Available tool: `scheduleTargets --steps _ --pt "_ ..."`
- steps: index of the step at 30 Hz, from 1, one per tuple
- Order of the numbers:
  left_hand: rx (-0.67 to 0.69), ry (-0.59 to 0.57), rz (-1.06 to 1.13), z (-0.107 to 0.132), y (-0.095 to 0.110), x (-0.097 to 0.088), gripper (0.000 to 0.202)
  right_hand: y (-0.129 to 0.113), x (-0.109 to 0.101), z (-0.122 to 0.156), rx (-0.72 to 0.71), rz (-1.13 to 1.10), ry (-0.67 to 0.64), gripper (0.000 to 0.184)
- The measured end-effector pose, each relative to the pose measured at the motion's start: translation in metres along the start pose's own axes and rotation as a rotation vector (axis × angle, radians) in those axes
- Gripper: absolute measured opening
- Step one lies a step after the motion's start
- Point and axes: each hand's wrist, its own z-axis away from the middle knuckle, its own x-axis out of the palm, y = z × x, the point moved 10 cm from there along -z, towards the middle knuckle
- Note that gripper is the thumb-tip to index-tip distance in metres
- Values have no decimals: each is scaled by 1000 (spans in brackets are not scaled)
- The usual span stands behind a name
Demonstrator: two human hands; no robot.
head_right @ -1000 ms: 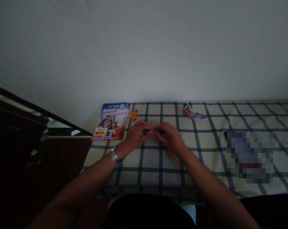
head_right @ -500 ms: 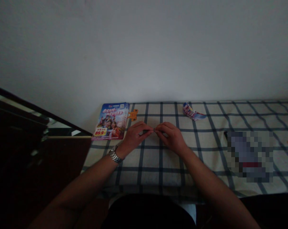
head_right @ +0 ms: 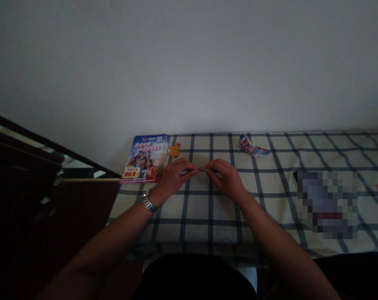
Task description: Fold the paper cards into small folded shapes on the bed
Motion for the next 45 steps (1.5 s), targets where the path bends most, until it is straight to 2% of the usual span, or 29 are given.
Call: scheduleTargets --steps 9,14,19,27,33,37,45 --pt "-20 25 -10 -1 -5 -3 13 13 -1 0 101 -9 -16 14" --pt "-9 91 11 -3 -5 -12 12 19 -1 1 112 1 -20 18" --pt "19 102 32 -3 -4 -14 8 22 -1 1 100 7 -5 14" --pt "-6 56 13 -2 -5 -7 14 25 2 3 76 11 -38 12" --pt "-4 -57 7 0 0 6 28 19 8 3 27 12 -68 16" --pt "-33 -128 -6 2 -1 15 24 17 13 4 11 19 -96 18" --pt "-54 -163 -4 3 -5 22 19 18 14 4 -1 33 -108 19"
